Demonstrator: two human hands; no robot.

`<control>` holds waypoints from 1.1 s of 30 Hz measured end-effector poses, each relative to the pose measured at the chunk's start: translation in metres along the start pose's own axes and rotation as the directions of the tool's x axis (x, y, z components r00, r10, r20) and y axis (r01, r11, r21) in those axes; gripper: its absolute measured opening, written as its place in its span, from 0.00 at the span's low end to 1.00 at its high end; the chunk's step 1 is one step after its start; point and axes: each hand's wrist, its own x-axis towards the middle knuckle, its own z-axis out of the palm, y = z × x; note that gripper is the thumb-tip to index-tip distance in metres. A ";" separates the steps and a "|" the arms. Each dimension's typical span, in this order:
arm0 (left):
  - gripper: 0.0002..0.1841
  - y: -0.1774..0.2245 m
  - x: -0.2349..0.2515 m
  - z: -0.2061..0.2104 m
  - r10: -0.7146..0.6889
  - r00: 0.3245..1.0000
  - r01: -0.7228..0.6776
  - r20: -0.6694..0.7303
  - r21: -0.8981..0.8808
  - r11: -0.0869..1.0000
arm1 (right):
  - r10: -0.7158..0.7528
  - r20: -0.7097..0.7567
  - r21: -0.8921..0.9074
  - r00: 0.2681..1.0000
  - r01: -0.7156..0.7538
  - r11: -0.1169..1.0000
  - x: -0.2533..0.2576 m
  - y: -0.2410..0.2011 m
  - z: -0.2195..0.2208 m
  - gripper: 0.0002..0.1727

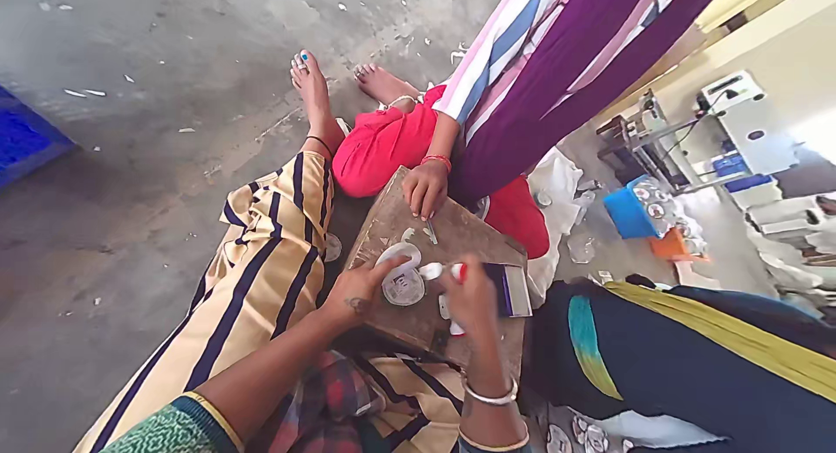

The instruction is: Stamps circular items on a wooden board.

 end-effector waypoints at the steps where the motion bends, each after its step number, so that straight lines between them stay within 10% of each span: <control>1: 0.27 0.001 -0.002 0.001 0.021 1.000 -0.022 0.008 0.030 0.999 | 0.063 -0.091 0.009 0.994 -0.063 0.998 0.000 0.010 -0.014 0.20; 10: 0.14 0.004 -0.010 0.012 0.170 0.977 -0.198 0.125 0.262 0.945 | 0.475 -0.215 -0.071 0.853 -0.499 0.864 0.034 0.093 -0.036 0.25; 21: 0.22 0.011 0.008 -0.009 -0.220 0.969 0.228 0.117 -0.066 0.971 | -0.127 -0.157 0.083 0.979 0.141 0.987 -0.032 0.011 -0.023 0.15; 33: 0.27 0.003 0.003 0.002 -0.066 0.997 0.066 -0.041 0.015 0.998 | -0.023 0.119 -0.138 0.993 0.039 0.990 0.002 -0.019 0.028 0.17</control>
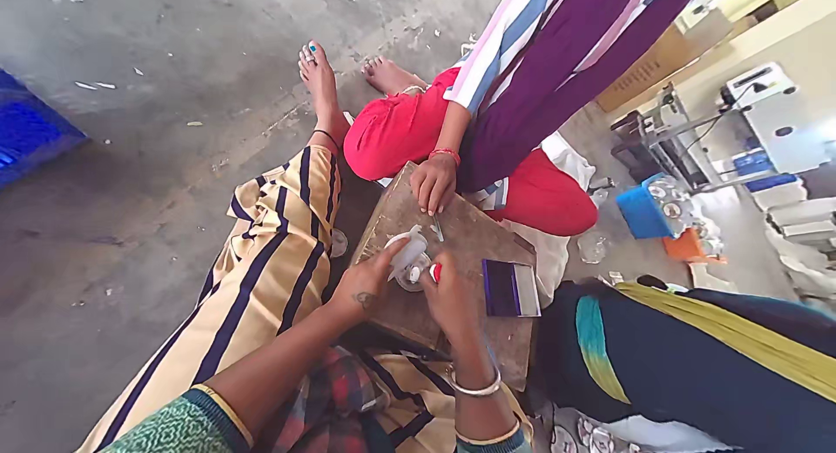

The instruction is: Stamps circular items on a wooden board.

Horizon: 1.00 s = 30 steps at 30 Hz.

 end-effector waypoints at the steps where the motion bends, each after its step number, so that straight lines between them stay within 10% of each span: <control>1: 0.27 0.000 -0.002 0.000 0.015 1.000 -0.015 0.019 0.018 1.000 | -0.006 -0.064 0.051 0.998 0.009 0.999 -0.005 0.007 -0.006 0.17; 6: 0.18 0.007 -0.006 0.005 0.056 0.989 -0.082 0.134 0.197 0.977 | 0.246 -0.344 0.165 0.906 -0.200 0.966 -0.004 0.067 -0.053 0.22; 11: 0.16 0.022 -0.006 0.021 0.075 0.990 -0.113 0.123 0.341 0.933 | 0.500 -0.266 0.107 0.824 -0.490 0.865 0.025 0.119 -0.044 0.24; 14: 0.11 0.020 -0.004 0.023 0.122 0.992 -0.125 0.031 0.362 0.924 | 0.497 -0.287 0.158 0.819 -0.471 0.868 0.019 0.118 -0.049 0.23; 20: 0.16 0.011 0.007 -0.011 0.009 0.947 -0.089 0.321 0.237 0.967 | 0.316 -0.389 0.264 0.865 -0.224 0.938 -0.013 0.091 -0.062 0.19; 30: 0.15 0.005 0.008 -0.013 0.003 0.980 -0.040 0.201 0.184 0.982 | 0.539 -0.213 0.058 0.815 -0.540 0.840 0.031 0.129 -0.050 0.26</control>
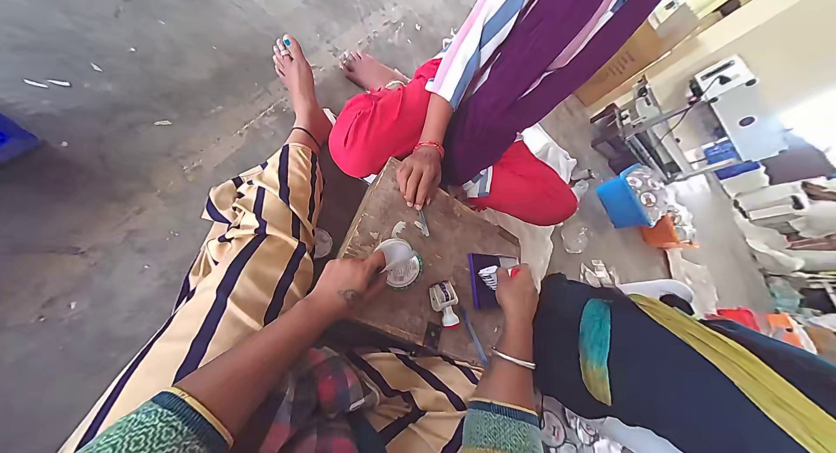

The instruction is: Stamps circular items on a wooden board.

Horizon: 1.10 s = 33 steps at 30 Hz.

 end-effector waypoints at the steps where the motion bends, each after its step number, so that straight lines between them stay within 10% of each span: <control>1: 0.15 0.000 0.000 0.000 -0.005 1.000 0.005 -0.002 -0.011 1.000 | 0.009 0.013 -0.008 1.000 -0.009 1.000 0.000 -0.001 0.001 0.26; 7: 0.15 -0.007 0.001 0.006 0.004 0.993 -0.013 -0.115 -0.079 0.997 | -0.437 -0.086 0.229 0.896 0.444 0.866 -0.056 -0.029 -0.014 0.18; 12: 0.23 -0.008 0.004 0.006 -0.034 0.992 0.018 -0.125 -0.126 0.992 | -0.628 0.115 0.136 0.770 0.614 0.778 -0.081 -0.081 0.020 0.15; 18: 0.26 -0.004 0.002 0.003 -0.124 0.984 0.096 -0.130 -0.205 0.974 | -0.506 0.059 0.373 0.860 0.452 0.810 -0.068 -0.079 0.029 0.16; 22: 0.29 0.006 -0.001 0.020 -0.248 0.893 0.107 -0.376 -0.358 0.928 | -0.262 -0.127 0.883 0.957 0.229 0.410 -0.048 -0.083 0.049 0.04; 28: 0.31 0.028 0.013 0.019 -0.437 0.870 0.258 -0.230 -0.543 0.799 | -0.079 -0.076 0.991 0.994 0.085 0.103 -0.080 -0.102 0.105 0.10; 33: 0.27 0.004 0.042 0.008 -0.124 0.973 0.029 -0.193 -0.434 0.901 | 0.184 -0.048 0.995 0.982 0.063 -0.078 -0.160 -0.085 0.092 0.10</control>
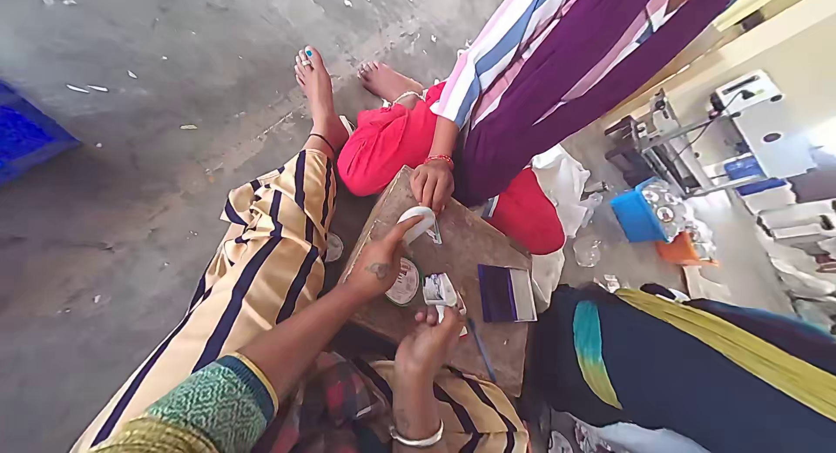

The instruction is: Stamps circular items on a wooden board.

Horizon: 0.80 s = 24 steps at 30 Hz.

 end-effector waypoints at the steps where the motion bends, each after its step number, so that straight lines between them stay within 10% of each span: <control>1: 0.25 -0.004 0.004 -0.005 0.081 0.997 -0.081 0.010 0.009 0.997 | -0.018 -0.026 -0.042 0.999 0.017 0.999 0.002 -0.008 -0.008 0.09; 3: 0.21 -0.004 0.006 -0.021 0.180 0.983 -0.182 0.044 0.047 0.982 | -0.136 0.039 -0.276 0.990 0.141 0.951 0.031 -0.035 -0.032 0.11; 6: 0.20 -0.003 -0.004 -0.038 0.324 0.935 -0.344 0.143 0.145 0.928 | -0.223 0.271 -0.768 0.936 0.350 0.537 0.099 -0.094 -0.066 0.18; 11: 0.23 -0.015 -0.012 -0.036 0.249 0.825 -0.437 0.507 0.294 0.850 | -0.060 0.177 -0.983 0.982 0.179 0.034 0.155 -0.130 -0.054 0.25; 19: 0.23 -0.006 -0.009 -0.042 0.127 0.789 -0.382 0.601 0.317 0.868 | 0.090 0.078 -0.983 0.993 0.092 -0.162 0.182 -0.091 -0.043 0.30; 24: 0.20 -0.006 0.003 -0.047 0.119 0.717 -0.432 0.687 0.304 0.849 | -0.003 0.155 -0.986 0.988 0.155 0.065 0.170 -0.101 -0.059 0.26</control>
